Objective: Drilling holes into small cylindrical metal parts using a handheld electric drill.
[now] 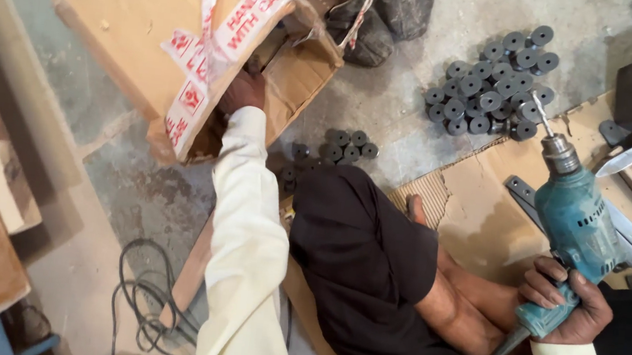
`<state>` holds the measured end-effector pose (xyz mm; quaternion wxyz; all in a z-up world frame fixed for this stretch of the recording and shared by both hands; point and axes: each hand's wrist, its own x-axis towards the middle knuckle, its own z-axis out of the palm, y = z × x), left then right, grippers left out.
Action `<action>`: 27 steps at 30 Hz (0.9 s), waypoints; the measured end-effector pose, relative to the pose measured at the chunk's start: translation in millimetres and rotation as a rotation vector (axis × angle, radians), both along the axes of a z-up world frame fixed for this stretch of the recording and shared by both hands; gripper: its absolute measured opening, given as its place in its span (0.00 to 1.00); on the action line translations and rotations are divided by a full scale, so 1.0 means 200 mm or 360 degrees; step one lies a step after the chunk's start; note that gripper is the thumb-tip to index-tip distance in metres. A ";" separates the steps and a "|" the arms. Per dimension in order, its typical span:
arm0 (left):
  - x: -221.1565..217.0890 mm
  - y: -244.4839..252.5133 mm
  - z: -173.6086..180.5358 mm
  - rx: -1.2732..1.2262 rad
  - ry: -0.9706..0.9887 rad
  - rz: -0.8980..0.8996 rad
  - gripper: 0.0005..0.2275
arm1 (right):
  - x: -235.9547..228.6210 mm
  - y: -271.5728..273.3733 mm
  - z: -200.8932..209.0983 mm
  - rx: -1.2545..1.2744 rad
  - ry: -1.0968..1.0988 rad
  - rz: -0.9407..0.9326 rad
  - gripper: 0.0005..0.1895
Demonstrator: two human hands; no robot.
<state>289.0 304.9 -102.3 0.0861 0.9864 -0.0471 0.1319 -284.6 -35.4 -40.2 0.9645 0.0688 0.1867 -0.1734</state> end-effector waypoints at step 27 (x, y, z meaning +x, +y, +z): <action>-1.23 -0.85 0.98 -0.3156 0.1298 -0.0235 0.12 | 0.01 -0.02 -0.01 -0.0173 0.0142 0.0204 0.15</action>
